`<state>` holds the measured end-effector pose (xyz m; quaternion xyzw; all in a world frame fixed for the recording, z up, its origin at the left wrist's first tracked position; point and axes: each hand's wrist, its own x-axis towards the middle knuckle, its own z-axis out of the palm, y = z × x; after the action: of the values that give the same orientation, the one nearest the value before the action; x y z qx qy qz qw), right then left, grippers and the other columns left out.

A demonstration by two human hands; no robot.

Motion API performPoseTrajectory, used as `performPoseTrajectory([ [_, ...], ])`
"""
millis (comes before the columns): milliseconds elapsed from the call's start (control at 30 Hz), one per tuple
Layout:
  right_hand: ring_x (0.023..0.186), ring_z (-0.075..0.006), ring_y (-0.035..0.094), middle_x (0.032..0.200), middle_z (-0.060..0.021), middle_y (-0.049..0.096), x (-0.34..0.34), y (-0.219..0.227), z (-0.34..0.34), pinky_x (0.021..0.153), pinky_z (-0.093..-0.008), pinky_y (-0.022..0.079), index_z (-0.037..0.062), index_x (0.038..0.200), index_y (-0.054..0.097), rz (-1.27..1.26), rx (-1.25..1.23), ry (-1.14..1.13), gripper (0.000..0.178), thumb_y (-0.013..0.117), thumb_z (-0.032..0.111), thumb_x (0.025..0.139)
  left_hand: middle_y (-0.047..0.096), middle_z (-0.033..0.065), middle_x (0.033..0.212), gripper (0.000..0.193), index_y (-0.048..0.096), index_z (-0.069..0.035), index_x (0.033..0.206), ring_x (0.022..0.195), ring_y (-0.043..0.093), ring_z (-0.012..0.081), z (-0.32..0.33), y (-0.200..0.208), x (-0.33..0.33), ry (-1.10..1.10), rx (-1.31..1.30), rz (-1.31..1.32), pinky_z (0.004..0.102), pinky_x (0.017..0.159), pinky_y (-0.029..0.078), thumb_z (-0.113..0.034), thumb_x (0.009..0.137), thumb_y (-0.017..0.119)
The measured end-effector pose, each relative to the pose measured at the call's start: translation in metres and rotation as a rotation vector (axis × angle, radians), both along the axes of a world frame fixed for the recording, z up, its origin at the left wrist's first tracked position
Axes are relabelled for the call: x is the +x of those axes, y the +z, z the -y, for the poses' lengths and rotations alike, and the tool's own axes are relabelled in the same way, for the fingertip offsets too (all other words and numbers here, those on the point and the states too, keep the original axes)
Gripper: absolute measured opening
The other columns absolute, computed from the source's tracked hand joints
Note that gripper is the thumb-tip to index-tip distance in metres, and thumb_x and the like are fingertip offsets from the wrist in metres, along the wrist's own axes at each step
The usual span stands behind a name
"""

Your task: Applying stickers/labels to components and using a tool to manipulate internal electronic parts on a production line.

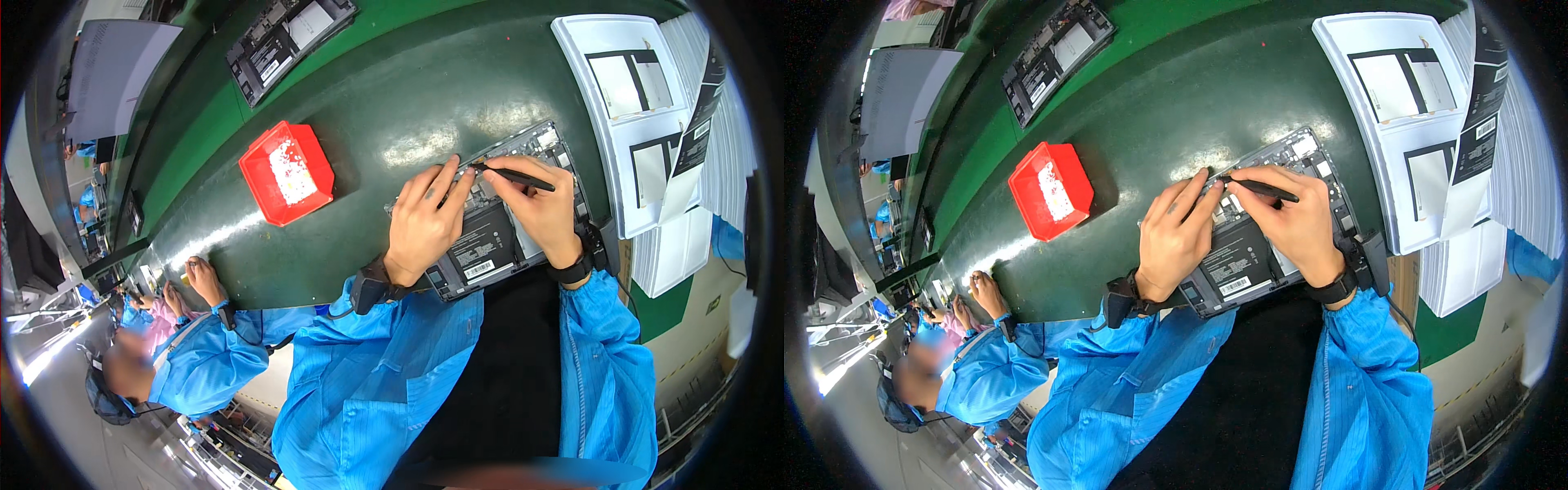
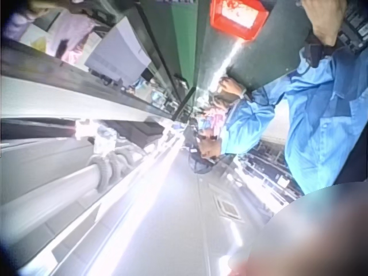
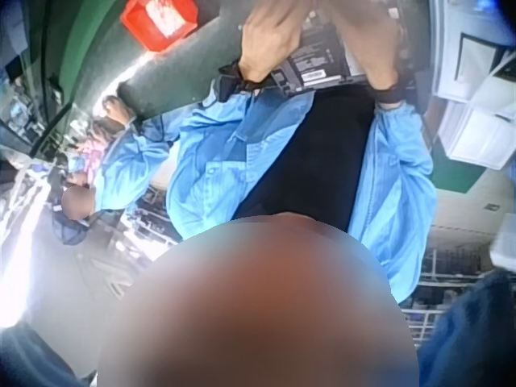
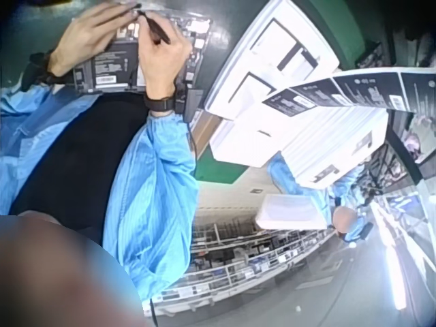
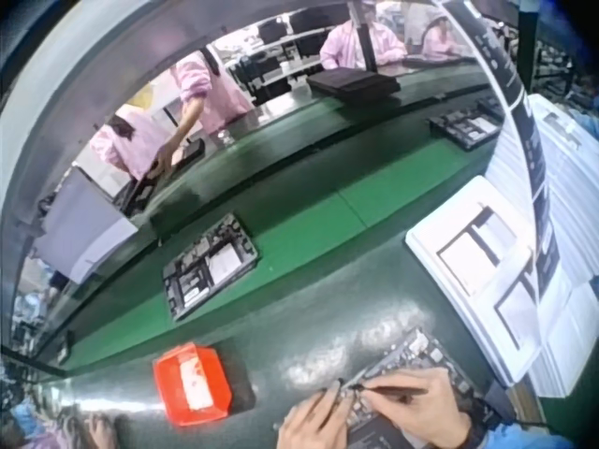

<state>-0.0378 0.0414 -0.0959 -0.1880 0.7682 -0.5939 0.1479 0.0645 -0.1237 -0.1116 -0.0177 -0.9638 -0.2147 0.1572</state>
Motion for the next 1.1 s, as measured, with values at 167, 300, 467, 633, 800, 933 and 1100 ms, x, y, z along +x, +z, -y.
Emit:
performPoseTrajectory([
  [167,0.073,-0.0163,0.071,0.097,-0.0096,0.076,0.000,-0.007,-0.004,0.063,-0.0262,0.055,0.0015,0.103,0.075,-0.151,-0.037,0.068,0.016,0.077,0.004,0.087,0.067,0.0118,0.130,0.044,0.072,-0.007,0.120,0.104,0.066,0.0299,-0.002,-0.001,-0.001,-0.002,-0.005,-0.004,0.0402,0.087,0.056,0.001,0.077,0.071],
  [300,0.080,-0.0226,0.074,0.101,-0.0106,0.076,-0.009,-0.012,-0.008,0.067,-0.0298,0.058,0.0021,0.103,0.075,-0.256,-0.046,0.102,0.016,0.076,0.005,0.088,0.067,0.0124,0.128,0.044,0.072,-0.007,0.120,0.103,0.067,0.0300,-0.006,-0.001,-0.008,0.006,-0.027,-0.020,0.0400,0.087,0.056,0.001,0.076,0.071],
  [467,0.085,-0.0261,0.075,0.101,-0.0125,0.076,-0.018,-0.001,-0.007,0.070,-0.0320,0.058,0.0010,0.103,0.075,-0.157,-0.054,0.120,0.017,0.077,0.006,0.087,0.068,0.0127,0.127,0.041,0.071,-0.007,0.119,0.102,0.067,0.0317,-0.005,0.005,-0.015,0.005,-0.043,-0.037,0.0411,0.088,0.055,-0.001,0.078,0.071],
  [633,0.096,-0.0213,0.074,0.108,-0.0132,0.076,0.000,-0.009,-0.021,0.081,-0.0337,0.059,0.0028,0.107,0.076,0.019,-0.024,0.162,0.021,0.075,0.013,0.089,0.069,0.0106,0.126,0.046,0.072,-0.012,0.119,0.109,0.067,0.0299,-0.002,-0.011,0.003,-0.006,-0.100,-0.008,0.0414,0.096,0.054,-0.003,0.074,0.068],
  [800,0.081,-0.0327,0.072,0.098,-0.0124,0.075,0.012,-0.022,-0.001,0.071,-0.0382,0.059,0.0051,0.106,0.075,-0.301,-0.043,0.146,0.021,0.071,0.019,0.091,0.069,0.0192,0.120,0.028,0.072,0.001,0.107,0.103,0.066,0.0391,0.002,0.007,0.017,0.009,-0.016,-0.015,0.0459,0.089,0.054,0.003,0.080,0.064],
  [933,0.082,-0.0348,0.071,0.098,-0.0130,0.075,0.007,-0.021,-0.004,0.072,-0.0401,0.058,0.0041,0.105,0.075,-0.299,-0.006,0.126,0.025,0.070,0.025,0.093,0.069,0.0185,0.120,0.031,0.071,-0.001,0.109,0.103,0.066,0.0368,0.005,-0.012,0.007,-0.048,-0.042,-0.059,0.0452,0.089,0.054,-0.001,0.079,0.066],
  [1100,0.086,-0.0357,0.071,0.102,-0.0128,0.074,0.004,-0.019,-0.006,0.076,-0.0411,0.058,0.0043,0.108,0.074,-0.296,0.018,0.149,0.027,0.068,0.026,0.094,0.068,0.0194,0.121,0.032,0.071,-0.001,0.109,0.103,0.066,0.0370,0.002,-0.012,0.005,-0.012,-0.069,-0.067,0.0453,0.089,0.054,-0.001,0.078,0.066],
])
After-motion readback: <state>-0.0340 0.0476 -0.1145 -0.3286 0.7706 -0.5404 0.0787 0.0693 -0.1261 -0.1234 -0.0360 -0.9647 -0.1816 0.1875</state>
